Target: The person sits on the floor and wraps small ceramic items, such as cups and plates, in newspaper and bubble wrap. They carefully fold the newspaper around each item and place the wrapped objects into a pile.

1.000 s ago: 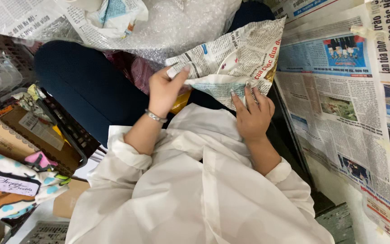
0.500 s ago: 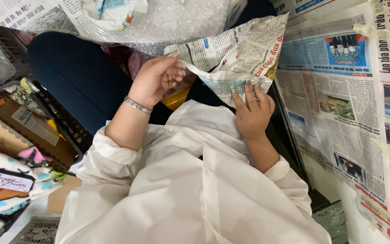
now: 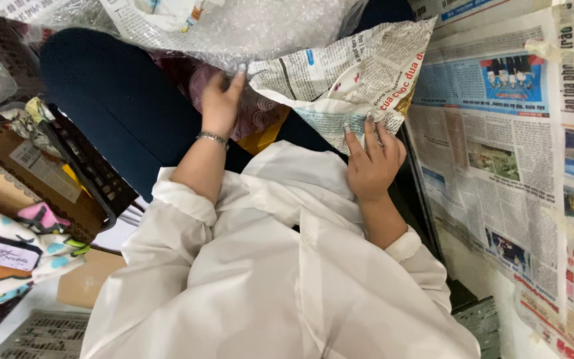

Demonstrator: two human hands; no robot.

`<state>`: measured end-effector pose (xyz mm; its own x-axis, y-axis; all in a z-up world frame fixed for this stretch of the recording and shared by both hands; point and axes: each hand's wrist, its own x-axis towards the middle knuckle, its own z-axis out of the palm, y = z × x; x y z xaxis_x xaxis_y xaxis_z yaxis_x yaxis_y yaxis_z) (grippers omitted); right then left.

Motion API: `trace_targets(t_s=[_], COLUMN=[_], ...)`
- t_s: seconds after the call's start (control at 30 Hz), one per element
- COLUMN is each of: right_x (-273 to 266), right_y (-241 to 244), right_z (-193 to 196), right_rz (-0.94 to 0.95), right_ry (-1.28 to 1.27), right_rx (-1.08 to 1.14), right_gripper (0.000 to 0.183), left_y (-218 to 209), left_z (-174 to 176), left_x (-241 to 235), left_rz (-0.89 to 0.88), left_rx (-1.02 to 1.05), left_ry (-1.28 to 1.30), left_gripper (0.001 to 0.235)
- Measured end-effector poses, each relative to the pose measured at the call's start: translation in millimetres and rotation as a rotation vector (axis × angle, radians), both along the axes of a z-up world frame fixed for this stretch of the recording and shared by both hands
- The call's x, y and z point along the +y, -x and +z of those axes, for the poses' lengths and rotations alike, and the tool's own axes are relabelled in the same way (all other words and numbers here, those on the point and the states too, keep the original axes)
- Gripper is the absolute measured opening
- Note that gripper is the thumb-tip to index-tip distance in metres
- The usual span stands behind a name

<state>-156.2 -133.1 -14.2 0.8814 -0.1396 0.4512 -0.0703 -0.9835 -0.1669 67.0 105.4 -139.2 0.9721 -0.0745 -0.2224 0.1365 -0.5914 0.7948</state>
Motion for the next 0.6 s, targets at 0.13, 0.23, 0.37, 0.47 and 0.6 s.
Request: trace_targets(t_s=[0.13, 0.23, 0.37, 0.47, 0.6], right_x=[-1.2, -0.7, -1.9, -0.9, -2.5], right_y=[-2.6, -0.5, 1.6, 1.9, 0.5], right_z=[0.5, -4.4, -12.2, -13.2, -10.4], right_rz=[-0.012, -0.014, -0.018, -0.028, -0.021], right_ry=[0.015, -0.002, 0.018, 0.023, 0.009], right_rx=[0.021, 0.007, -0.011, -0.006, -0.009], right_gripper=[0.036, 0.035, 0.034, 0.033, 0.033], left_y=[2.8, 3.7, -1.1, -2.7, -2.8], left_z=[9.3, 9.1, -6.7, -12.7, -2.3], left_x=[-8.0, -5.8, -7.3, -8.4, -11.8], left_rz=[0.06, 0.062, 0.016, 0.02, 0.052], left_rx=[0.341, 0.362, 0.217, 0.197, 0.19], left_ry=[0.801, 0.848, 0.693, 0.654, 0.669], left_gripper=[0.021, 0.013, 0.022, 0.028, 0.038])
